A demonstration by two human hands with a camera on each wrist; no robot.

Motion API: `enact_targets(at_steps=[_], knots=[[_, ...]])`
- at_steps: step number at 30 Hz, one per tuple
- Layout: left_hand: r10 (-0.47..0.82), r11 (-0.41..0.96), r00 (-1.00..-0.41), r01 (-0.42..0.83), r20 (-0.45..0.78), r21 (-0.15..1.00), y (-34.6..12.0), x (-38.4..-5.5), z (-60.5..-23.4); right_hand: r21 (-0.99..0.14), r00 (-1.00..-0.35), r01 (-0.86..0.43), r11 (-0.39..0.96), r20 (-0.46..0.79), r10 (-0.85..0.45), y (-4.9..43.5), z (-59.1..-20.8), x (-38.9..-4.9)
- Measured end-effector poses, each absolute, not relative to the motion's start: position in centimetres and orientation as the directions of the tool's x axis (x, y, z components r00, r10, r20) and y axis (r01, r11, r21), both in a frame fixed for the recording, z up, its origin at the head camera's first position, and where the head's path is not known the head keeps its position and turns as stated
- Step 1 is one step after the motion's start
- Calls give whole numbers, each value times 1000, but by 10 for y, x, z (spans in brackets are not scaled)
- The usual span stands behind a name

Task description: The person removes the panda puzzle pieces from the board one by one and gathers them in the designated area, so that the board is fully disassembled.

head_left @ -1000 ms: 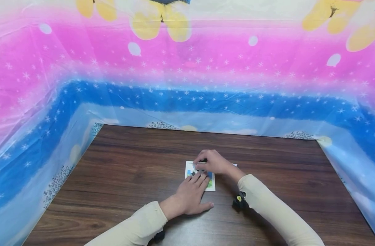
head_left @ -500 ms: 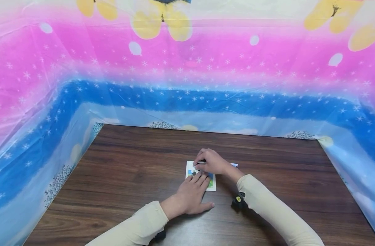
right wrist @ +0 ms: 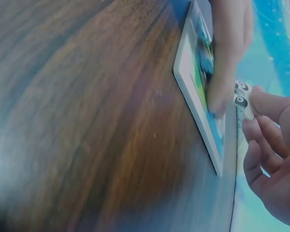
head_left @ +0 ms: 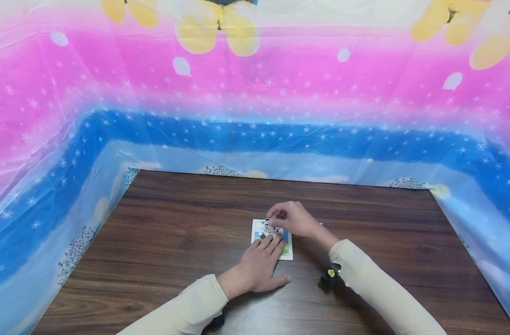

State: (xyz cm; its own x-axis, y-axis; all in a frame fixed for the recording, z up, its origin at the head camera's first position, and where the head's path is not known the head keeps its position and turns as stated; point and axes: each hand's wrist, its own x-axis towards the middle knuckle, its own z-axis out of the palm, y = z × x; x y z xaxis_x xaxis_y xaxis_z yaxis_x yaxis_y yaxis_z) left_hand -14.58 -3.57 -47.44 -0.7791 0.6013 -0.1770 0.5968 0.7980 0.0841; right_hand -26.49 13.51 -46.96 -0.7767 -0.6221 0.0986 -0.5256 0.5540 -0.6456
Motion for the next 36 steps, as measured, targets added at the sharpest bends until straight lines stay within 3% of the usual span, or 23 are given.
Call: enact_targets(at_steps=[26, 36], knots=[[590, 804, -787, 593, -178, 46, -33, -146, -477, -541, -873, -466, 700, 154, -462, 248, -455, -257], [597, 799, -785, 600, -164, 38, -33, -145, -479, -523, -908, -397, 754, 107, -404, 281, -466, -254]])
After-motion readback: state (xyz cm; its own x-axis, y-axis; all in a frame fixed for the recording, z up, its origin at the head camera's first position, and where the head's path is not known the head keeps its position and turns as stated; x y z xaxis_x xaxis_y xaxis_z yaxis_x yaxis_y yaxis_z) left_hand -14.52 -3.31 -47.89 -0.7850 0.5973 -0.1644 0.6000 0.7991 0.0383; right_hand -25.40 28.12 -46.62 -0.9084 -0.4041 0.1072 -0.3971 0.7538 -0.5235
